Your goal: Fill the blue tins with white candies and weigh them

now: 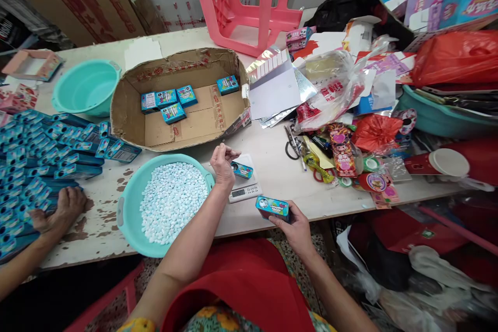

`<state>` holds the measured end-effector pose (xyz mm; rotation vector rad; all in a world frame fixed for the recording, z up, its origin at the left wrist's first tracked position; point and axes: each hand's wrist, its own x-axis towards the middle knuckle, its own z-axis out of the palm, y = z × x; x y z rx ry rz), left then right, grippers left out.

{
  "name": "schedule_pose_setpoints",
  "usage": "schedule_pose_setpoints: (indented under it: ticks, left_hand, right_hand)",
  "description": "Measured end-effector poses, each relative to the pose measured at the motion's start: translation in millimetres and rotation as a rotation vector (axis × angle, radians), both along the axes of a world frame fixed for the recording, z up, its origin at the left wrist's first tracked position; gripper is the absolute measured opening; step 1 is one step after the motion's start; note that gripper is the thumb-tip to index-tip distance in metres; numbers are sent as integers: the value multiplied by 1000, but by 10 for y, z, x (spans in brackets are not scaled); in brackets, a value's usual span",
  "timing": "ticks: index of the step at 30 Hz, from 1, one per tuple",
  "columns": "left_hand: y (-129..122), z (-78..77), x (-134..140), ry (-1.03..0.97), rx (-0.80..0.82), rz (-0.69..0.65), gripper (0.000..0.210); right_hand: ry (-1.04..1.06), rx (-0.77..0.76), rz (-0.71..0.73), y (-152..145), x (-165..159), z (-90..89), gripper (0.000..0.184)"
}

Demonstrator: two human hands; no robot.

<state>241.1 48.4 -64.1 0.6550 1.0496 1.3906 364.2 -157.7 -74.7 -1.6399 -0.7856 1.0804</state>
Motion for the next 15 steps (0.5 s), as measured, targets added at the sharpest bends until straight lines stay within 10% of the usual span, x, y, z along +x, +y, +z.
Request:
schedule_pose_setpoints:
  ticks: [8,15]
  left_hand:
    - [79,104,18,-100,51,-99,33]
    - [-38,-94,-1159,598,-48,0,24]
  right_hand:
    - [-8,-4,18,8,-67,30,35]
    - [-12,-4,-1,4,-78,-8,37]
